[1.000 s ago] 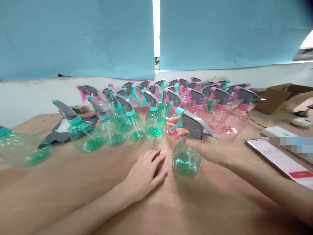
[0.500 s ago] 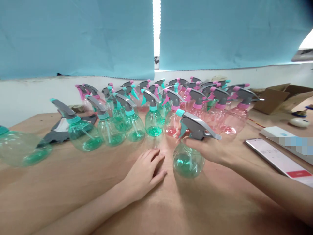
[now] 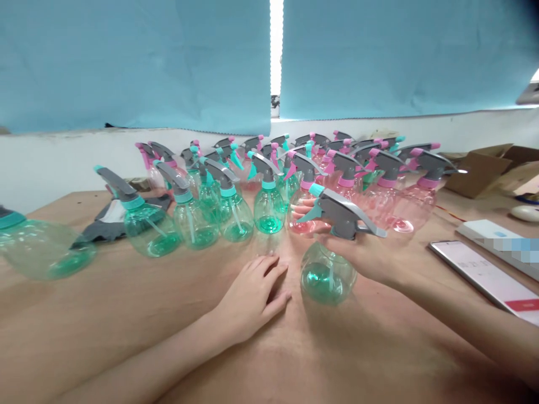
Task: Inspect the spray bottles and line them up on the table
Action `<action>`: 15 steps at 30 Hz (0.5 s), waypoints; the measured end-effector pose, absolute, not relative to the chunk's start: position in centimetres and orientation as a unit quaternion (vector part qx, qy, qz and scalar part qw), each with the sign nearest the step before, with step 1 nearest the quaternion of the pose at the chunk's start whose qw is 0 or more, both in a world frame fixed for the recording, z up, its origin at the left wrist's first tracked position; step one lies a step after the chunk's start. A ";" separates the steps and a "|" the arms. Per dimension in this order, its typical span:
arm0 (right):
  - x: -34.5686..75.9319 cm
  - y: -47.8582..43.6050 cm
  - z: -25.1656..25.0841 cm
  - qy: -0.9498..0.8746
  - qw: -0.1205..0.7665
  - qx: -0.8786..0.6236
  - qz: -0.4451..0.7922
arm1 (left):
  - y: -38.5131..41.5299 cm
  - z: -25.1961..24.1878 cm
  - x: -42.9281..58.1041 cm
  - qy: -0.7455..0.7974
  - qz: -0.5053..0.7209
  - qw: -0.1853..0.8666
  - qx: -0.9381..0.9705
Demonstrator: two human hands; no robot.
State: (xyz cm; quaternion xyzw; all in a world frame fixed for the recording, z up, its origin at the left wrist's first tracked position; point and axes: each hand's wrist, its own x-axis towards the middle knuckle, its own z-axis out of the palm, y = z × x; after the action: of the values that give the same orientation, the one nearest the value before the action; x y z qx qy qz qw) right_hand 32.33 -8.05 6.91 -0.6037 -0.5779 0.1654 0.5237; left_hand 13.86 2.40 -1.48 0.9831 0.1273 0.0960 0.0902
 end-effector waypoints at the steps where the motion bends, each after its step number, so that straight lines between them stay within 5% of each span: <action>1: 32.2 -8.0 7.1 -0.579 0.523 -0.603 0.166 | 2.4 -1.5 13.8 0.129 0.095 0.091 0.983; 15: 32.7 -8.1 6.4 -0.595 0.512 -0.604 0.139 | 2.4 -1.3 13.9 0.129 0.102 0.094 0.982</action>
State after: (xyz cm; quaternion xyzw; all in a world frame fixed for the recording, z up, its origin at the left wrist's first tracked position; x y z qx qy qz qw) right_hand 32.71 -8.08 6.37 -0.6040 -0.5952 0.1388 0.5116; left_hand 13.90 2.43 -1.28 0.9819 0.1290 0.1021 0.0938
